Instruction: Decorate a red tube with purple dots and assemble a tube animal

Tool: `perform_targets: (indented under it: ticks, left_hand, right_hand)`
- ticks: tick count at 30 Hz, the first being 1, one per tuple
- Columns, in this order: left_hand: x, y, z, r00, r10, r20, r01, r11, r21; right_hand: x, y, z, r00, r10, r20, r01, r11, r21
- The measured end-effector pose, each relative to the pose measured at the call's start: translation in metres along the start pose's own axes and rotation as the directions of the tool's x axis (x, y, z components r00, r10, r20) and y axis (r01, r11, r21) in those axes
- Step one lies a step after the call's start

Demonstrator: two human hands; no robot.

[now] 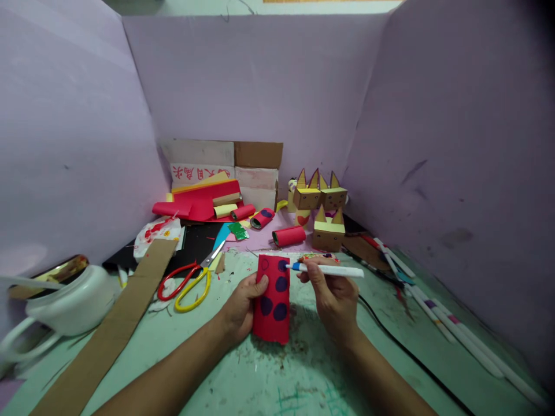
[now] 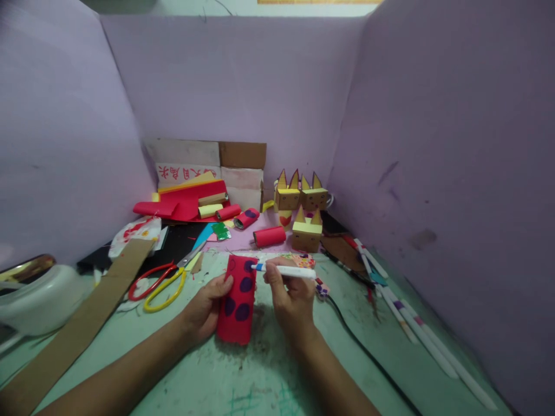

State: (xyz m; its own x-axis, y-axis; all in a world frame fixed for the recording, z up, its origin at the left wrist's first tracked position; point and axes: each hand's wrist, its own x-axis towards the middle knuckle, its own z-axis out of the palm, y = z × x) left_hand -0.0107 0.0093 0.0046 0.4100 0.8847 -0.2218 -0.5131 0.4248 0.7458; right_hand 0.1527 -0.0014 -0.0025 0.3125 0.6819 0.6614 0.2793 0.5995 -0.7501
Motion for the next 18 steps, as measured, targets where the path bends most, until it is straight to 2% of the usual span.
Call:
perform_targets:
  ticks: [10, 18]
  left_hand:
    - [-0.0011, -0.0008, 0.0018, 1.000, 0.004, -0.014, -0.005, 1.000, -0.013]
    - [-0.0014, -0.0001, 0.0020, 0.999, 0.016, -0.034, -0.016, 1.000, -0.005]
  right_hand:
    - [0.0008, -0.0037, 0.0008, 0.999, -0.036, -0.015, 0.036, 0.999, -0.015]
    - [0.0013, -0.0012, -0.0024, 0.995, -0.015, -0.102, 0.012, 1.000, -0.027]
